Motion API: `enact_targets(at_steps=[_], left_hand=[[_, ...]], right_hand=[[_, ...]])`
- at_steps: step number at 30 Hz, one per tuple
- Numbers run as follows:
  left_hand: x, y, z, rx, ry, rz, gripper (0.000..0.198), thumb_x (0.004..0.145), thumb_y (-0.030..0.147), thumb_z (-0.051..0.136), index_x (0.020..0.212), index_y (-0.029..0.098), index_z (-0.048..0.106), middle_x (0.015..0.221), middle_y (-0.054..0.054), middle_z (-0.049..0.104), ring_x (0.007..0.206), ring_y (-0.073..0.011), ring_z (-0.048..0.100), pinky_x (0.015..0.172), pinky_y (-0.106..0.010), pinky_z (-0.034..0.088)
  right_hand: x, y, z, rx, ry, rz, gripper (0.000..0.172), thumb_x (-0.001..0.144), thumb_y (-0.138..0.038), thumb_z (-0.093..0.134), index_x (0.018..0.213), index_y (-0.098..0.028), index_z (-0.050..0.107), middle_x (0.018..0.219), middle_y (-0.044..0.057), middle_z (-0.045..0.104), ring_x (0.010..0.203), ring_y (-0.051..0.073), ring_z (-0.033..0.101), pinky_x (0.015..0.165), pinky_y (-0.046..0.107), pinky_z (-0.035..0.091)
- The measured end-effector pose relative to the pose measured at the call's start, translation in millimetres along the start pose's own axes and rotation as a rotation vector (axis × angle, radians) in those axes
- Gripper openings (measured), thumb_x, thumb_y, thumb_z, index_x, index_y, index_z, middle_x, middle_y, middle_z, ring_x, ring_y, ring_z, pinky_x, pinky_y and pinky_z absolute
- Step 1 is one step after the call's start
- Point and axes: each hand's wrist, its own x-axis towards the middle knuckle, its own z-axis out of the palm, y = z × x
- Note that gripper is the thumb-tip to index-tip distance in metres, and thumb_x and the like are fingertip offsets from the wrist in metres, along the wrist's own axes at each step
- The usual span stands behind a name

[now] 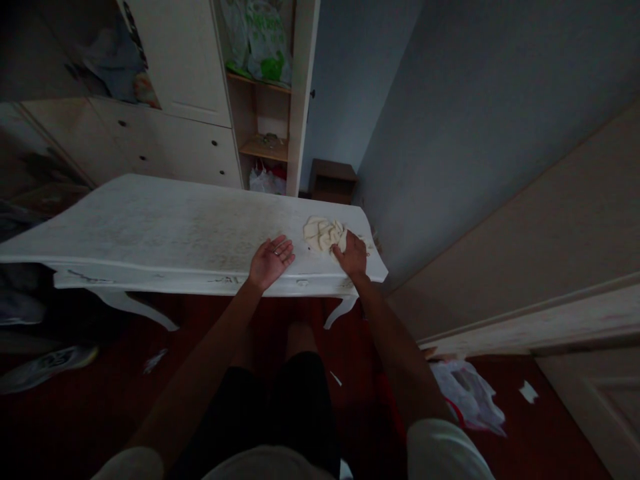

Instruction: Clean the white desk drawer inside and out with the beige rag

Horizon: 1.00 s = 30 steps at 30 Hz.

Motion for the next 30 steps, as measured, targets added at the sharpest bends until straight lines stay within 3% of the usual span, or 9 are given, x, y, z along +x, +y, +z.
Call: enact_targets(at_steps=[7,11,15,19,25,30], left_hand=[[-17,-10,-8.7,0.238,0.063,0.281,0.019,0.084,0.038,0.062,0.091,0.021,0.068,0.083,-0.003,0.072,0.077,-0.0157,0.067,0.074,-0.031,0.052],[-9,6,-11.1,0.742,0.134,0.582,0.031,0.085,0.049,0.059,0.089,0.019,0.068,0.083,-0.005,0.071,0.077,-0.0164,0.066,0.069,-0.028,0.05],[4,32,-22.0,1.367,0.155,0.789,0.035,0.092,0.046,0.046,0.091,0.019,0.068,0.092,-0.009,0.071,0.09,-0.0204,0.064,0.081,-0.033,0.05],[14,45,-32.2,1.776,0.079,0.819,0.04,0.096,0.042,0.036,0.094,0.017,0.068,0.098,-0.012,0.07,0.098,-0.0239,0.062,0.096,-0.04,0.045],[22,43,-33.1,1.972,-0.144,0.812,0.04,0.095,0.041,0.039,0.112,0.015,0.064,0.119,-0.015,0.065,0.118,-0.0259,0.055,0.106,-0.044,0.042],[29,42,-27.4,2.164,-0.194,0.761,0.041,0.095,0.038,0.041,0.118,0.011,0.063,0.13,-0.019,0.059,0.129,-0.0284,0.047,0.109,-0.046,0.04]], right_hand=[[0,0,0,0.0,0.006,0.002,0.061,0.093,-0.051,0.048,0.137,-0.009,0.045,0.129,0.022,0.059,0.119,0.032,0.053,0.104,0.048,0.038],[-1,1,0,0.008,0.007,0.008,0.062,0.092,-0.052,0.049,0.137,-0.009,0.045,0.128,0.022,0.06,0.119,0.032,0.053,0.104,0.048,0.038],[-1,2,2,0.01,0.014,0.013,0.064,0.092,-0.051,0.05,0.138,-0.008,0.044,0.13,0.023,0.059,0.121,0.033,0.052,0.105,0.049,0.037],[-1,3,4,0.015,0.012,0.017,0.065,0.091,-0.052,0.051,0.138,-0.008,0.044,0.131,0.023,0.058,0.122,0.033,0.051,0.106,0.05,0.037],[-3,4,3,0.032,0.014,0.002,0.065,0.091,-0.052,0.051,0.14,-0.009,0.043,0.132,0.022,0.057,0.124,0.032,0.051,0.107,0.05,0.037],[-3,4,2,0.032,0.017,0.007,0.065,0.091,-0.053,0.051,0.139,-0.009,0.045,0.133,0.021,0.057,0.125,0.032,0.05,0.107,0.05,0.037]])
